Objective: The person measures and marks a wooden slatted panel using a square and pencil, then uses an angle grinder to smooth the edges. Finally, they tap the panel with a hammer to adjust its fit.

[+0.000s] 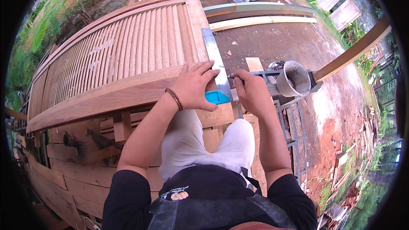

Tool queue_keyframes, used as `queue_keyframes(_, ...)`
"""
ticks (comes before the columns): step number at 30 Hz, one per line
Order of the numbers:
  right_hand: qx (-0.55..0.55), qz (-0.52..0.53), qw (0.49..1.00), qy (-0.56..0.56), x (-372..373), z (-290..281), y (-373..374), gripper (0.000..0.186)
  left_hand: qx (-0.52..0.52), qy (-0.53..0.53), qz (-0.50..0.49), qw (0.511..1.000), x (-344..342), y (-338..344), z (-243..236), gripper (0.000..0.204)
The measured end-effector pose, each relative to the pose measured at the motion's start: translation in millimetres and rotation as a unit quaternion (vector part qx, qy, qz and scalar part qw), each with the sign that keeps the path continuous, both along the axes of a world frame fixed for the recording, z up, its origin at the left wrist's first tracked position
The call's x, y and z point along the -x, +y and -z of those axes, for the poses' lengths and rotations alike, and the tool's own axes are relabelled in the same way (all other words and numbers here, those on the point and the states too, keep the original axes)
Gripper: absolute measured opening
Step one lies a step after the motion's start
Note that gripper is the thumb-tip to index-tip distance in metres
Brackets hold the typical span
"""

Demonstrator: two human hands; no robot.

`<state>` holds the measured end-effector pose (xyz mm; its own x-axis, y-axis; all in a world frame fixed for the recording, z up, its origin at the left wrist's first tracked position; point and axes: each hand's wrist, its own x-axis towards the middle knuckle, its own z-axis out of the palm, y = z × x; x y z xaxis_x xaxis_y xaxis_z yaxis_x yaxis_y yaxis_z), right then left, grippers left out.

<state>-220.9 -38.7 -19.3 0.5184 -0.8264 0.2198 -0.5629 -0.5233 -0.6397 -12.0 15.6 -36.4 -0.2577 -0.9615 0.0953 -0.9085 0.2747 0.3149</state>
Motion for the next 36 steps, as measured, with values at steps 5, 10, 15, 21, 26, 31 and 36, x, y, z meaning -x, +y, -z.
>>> queue_keyframes(5, -0.032, -0.029, 0.996, 0.073, 28, -10, 37, 0.018, 0.004, -0.006, -0.007, 1.000, -5, 4, 4, 0.095)
queue_keyframes(10, -0.197, 0.122, 0.945, -0.232, 49, 41, 55, 0.021, 0.000, -0.005, -0.001, 1.000, 1, -1, 1, 0.095)
queue_keyframes(15, -0.377, 0.095, 0.831, -0.397, -3, 89, 68, 0.028, 0.007, -0.027, -0.009, 1.000, 3, 0, 4, 0.096)
queue_keyframes(21, -0.430, 0.066, 0.757, -0.487, -27, 96, 69, 0.031, -0.003, -0.007, 0.025, 1.000, -5, -2, 6, 0.096)
queue_keyframes(26, -0.474, -0.025, 0.758, -0.448, 3, 92, 76, 0.028, 0.071, 0.134, 0.114, 0.982, -16, 14, 10, 0.069)
queue_keyframes(31, -0.512, 0.009, 0.741, -0.434, -5, 85, 68, 0.029, 0.120, 0.060, 0.114, 0.984, -9, 27, 7, 0.046)
queue_keyframes(36, -0.471, 0.075, 0.708, -0.521, -22, 93, 66, 0.031, 0.180, 0.118, 0.079, 0.973, 0, 25, 16, 0.028)
